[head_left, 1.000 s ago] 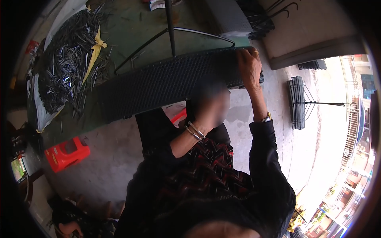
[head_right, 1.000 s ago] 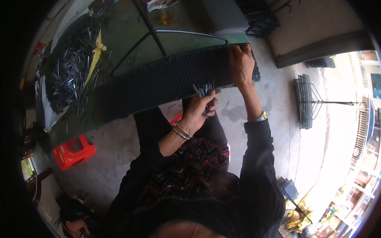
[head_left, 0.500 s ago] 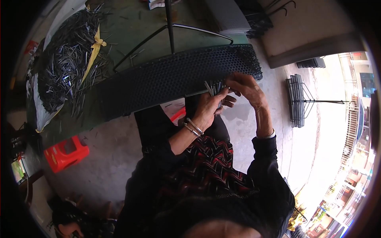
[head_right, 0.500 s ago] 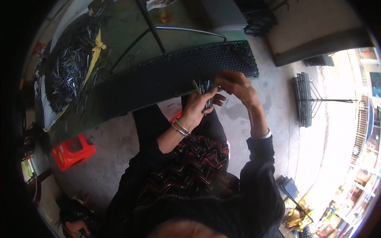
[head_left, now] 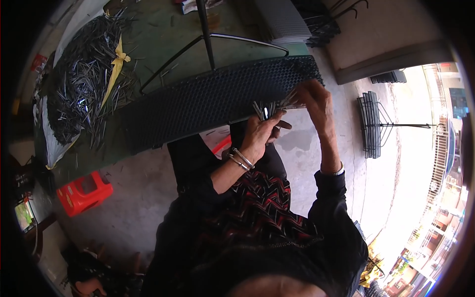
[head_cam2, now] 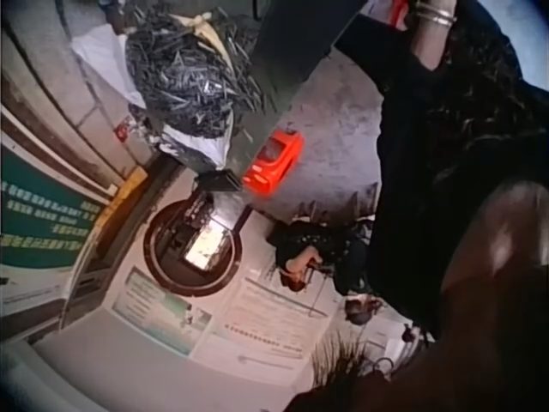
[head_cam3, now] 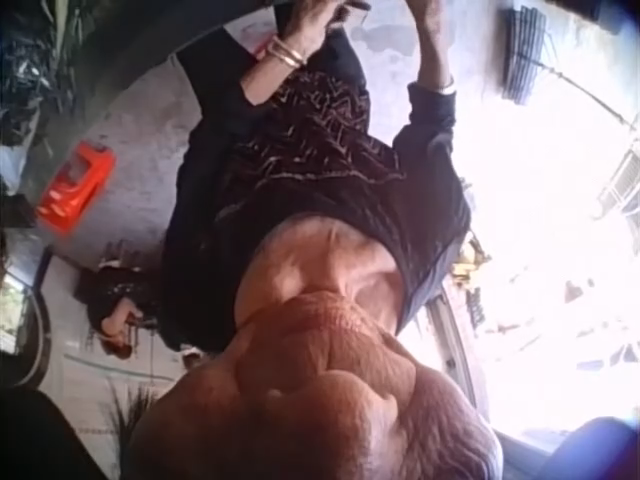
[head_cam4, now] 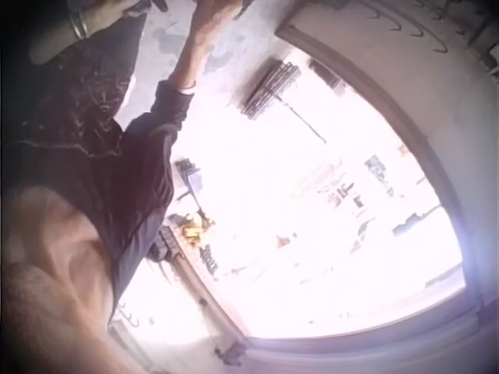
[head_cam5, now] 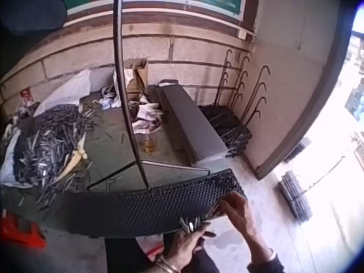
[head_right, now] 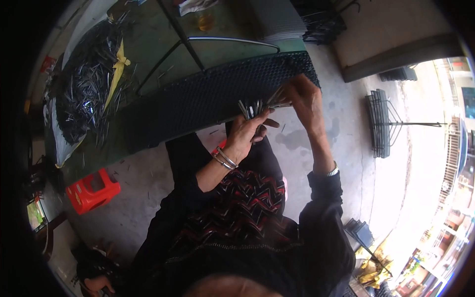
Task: Assembling small metal pins into a perforated tray.
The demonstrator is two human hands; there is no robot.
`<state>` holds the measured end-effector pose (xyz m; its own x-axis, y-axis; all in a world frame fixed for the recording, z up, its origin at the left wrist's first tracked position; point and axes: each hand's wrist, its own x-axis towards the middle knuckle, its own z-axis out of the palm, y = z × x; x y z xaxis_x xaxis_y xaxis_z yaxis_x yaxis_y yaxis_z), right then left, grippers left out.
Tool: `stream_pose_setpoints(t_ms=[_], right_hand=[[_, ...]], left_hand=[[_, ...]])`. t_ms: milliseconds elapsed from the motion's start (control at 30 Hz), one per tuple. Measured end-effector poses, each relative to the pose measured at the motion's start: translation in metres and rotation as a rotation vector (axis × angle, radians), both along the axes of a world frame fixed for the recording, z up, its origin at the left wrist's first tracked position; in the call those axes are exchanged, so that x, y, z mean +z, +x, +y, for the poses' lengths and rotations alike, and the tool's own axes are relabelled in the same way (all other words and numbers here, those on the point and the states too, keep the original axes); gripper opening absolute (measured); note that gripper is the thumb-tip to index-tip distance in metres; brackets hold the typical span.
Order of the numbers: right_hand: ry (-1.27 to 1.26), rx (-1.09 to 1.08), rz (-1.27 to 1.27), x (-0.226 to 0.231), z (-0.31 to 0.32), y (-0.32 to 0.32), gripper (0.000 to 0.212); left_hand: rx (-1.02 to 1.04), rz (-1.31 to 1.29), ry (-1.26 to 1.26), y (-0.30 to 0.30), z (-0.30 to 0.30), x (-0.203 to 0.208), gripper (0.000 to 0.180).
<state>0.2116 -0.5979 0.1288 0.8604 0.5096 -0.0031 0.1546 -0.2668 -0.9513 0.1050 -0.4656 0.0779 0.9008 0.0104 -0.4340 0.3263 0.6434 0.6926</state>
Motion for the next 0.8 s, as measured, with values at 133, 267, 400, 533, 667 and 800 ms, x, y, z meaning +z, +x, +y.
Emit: stream_pose_setpoints(t_ms=[133,267,400,533,667,800], right_hand=[[0.006,-0.363,-0.274,-0.004,0.009,0.016,0.011],[-0.146,-0.511,-0.605,-0.013,0.013,0.033,0.011],[-0.218,-0.51,-0.709,-0.031,0.014,0.049,0.012],[-0.229,-0.487,-0.689,-0.028,0.013,0.051,0.012],[-0.236,-0.486,-0.671,-0.034,0.011,0.049,0.012],[-0.352,-0.393,-0.797,-0.035,0.011,0.052,0.01]], left_hand=[[0.015,0.013,-0.062,0.002,-0.005,-0.01,0.018],[0.069,0.059,-0.197,0.002,-0.009,-0.012,0.016],[0.074,0.058,-0.216,0.001,-0.009,-0.014,0.015],[0.066,0.049,-0.27,0.001,-0.008,-0.014,0.016],[0.071,0.05,-0.288,-0.001,-0.009,-0.014,0.017],[0.029,0.044,-0.246,-0.003,-0.006,-0.017,0.022]])
